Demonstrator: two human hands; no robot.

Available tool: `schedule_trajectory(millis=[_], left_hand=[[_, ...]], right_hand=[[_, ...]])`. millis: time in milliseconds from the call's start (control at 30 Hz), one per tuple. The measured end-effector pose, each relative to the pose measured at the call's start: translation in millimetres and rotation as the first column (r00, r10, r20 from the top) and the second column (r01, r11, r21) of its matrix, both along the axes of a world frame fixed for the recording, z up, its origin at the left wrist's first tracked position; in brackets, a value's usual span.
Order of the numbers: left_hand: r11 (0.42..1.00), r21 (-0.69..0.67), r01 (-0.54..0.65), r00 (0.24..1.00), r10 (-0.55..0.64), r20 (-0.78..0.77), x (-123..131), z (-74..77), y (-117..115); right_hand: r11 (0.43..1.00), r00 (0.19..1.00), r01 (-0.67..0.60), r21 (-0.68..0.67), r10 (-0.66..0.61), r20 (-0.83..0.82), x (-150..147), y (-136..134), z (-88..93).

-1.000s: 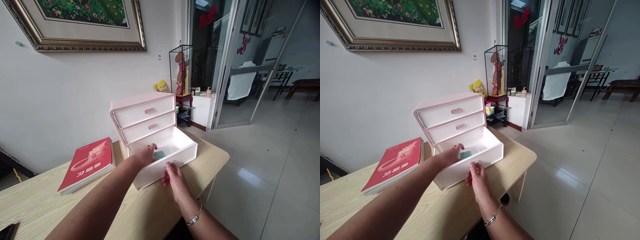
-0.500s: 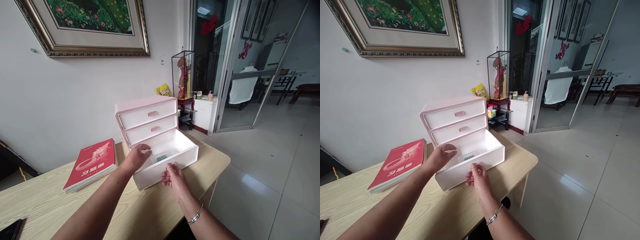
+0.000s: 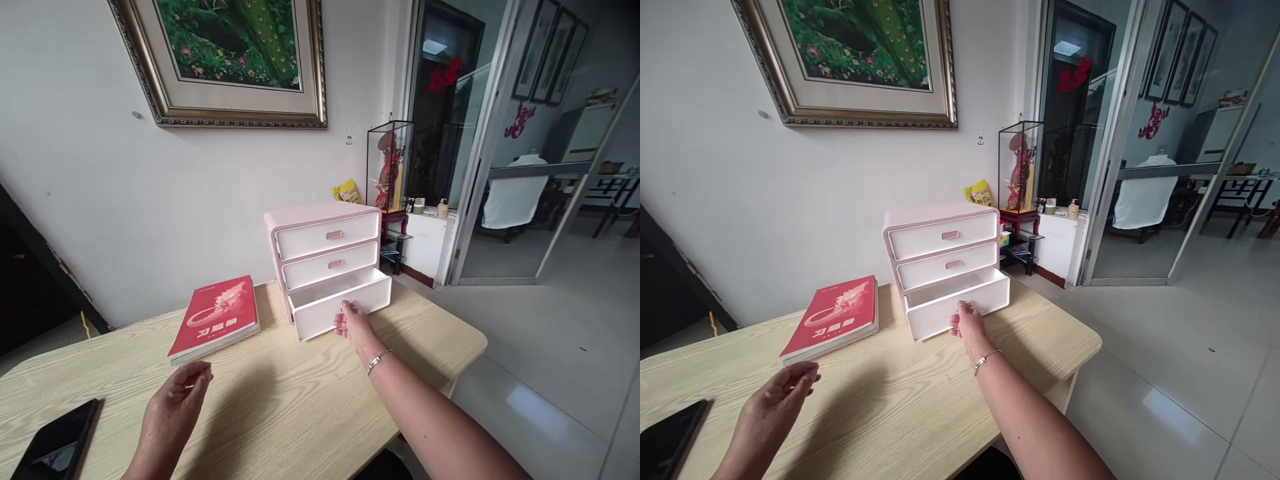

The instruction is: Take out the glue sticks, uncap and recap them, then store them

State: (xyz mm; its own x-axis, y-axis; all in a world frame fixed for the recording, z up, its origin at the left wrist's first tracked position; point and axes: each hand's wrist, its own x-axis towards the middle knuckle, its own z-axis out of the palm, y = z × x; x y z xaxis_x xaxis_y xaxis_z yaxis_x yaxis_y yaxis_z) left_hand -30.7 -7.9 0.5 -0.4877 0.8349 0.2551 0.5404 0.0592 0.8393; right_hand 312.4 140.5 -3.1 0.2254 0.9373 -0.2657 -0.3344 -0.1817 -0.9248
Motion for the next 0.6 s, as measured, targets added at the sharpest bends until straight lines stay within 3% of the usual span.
schedule_trajectory(millis=[133,300,467,600], left_hand=[[0.999,0.029,-0.037,0.997,0.034,0.075,-19.1,-20.6,-4.5],[0.998,-0.01,0.058,0.992,-0.057,0.114,-19.1,-30.5,-2.9],[0.989,-0.048,0.141,0.979,-0.132,0.157,-19.5,-34.9,-1.5],[0.989,-0.064,0.133,0.971,-0.117,0.21,-15.2,-26.9,-4.1]], right_hand=[[0.999,1.0,0.017,0.037,-0.017,-0.007,-15.9,24.9,-0.1],[0.996,0.999,0.04,0.075,-0.039,-0.018,-26.8,47.4,-3.1],[0.991,0.998,0.063,0.117,-0.059,-0.038,-27.2,53.0,-7.6],[0.994,0.997,0.06,0.089,-0.055,-0.058,-28.5,45.4,-8.5]])
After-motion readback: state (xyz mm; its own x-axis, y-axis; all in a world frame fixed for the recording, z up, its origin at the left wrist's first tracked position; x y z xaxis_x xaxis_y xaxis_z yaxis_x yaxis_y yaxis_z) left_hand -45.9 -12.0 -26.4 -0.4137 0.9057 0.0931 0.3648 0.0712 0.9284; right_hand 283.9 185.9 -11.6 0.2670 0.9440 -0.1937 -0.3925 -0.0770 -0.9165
